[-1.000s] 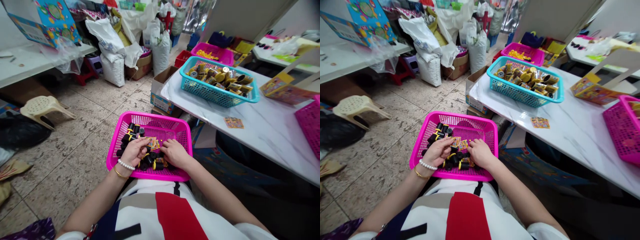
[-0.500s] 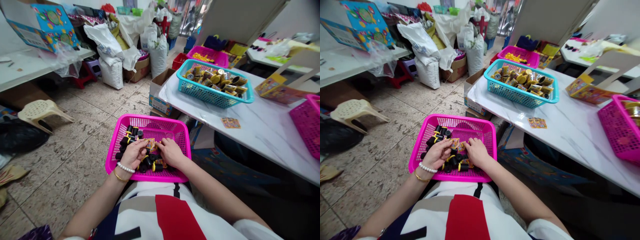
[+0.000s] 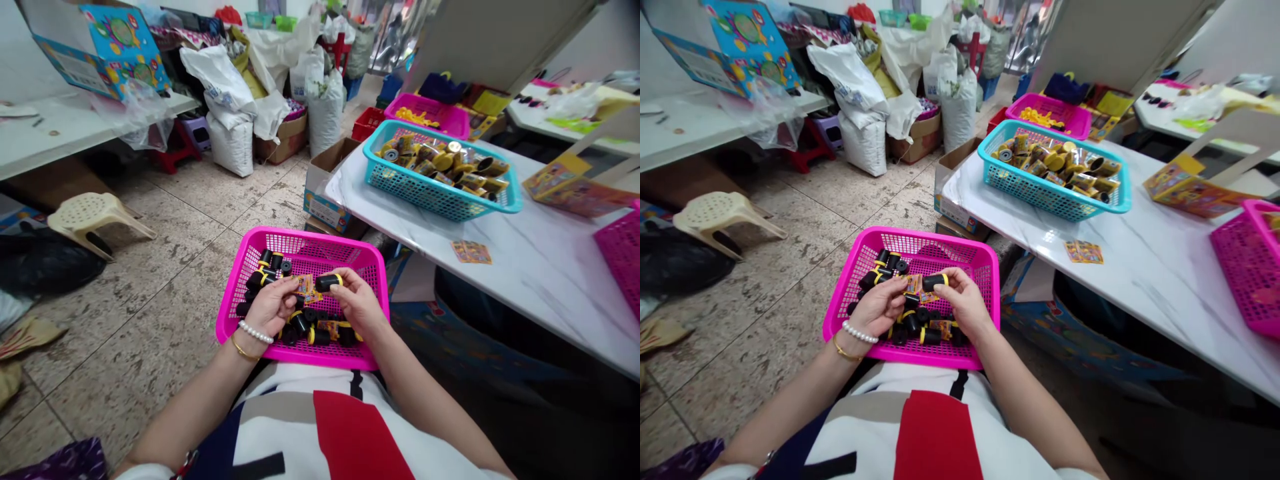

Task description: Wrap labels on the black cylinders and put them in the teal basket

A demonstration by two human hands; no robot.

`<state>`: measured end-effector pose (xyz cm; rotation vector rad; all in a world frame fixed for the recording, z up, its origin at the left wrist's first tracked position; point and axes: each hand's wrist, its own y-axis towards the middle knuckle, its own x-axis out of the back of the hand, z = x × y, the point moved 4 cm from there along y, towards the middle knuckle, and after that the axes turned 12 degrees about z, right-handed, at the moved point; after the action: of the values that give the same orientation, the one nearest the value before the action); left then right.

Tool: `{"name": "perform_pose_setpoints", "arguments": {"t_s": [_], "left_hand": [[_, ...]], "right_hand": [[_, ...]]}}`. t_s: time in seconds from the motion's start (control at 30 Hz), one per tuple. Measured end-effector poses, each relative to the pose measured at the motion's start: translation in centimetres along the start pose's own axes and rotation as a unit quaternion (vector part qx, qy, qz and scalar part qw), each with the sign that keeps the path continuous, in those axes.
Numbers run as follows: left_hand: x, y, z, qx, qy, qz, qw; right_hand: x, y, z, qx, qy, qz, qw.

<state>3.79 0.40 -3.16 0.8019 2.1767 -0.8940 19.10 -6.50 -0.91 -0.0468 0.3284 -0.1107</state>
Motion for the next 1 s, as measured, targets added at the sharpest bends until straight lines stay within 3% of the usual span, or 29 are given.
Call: {"name": "perform_pose_setpoints", "arguments": {"t_s": [0.2, 0.53, 0.73, 0.9, 1.0], "left_hand": [[0.0, 0.1, 0.1, 0.013, -0.038, 0.018, 0.999], [-0.2, -0.1, 0.4, 0.01, -0.03, 0.026, 0.999], [-0.2, -0.1, 0.6, -0.012, 0.007, 0.033, 0.999], [0.0, -0.1, 0.7, -0.004, -0.017, 0.008, 1.0], [-0.3, -0.4, 0.1, -0.049, 0.027, -0.02, 0.998]], "right_hand": [[-0.8, 0.2, -0.8, -0.005, -0.031, -0.026, 0.999], [-1.8, 0.2, 0.7, 0.022, -0.158, -0.049, 0.986], [-2.3, 0.4, 0.9, 0.028, -0.104, -0.012, 0.994], [-2.0, -0.2, 0.5, 0.031, -0.156, -0.025, 0.987], [-1.6, -0.5, 0.5, 0.053, -0.189, -0.036, 0.98]]}}
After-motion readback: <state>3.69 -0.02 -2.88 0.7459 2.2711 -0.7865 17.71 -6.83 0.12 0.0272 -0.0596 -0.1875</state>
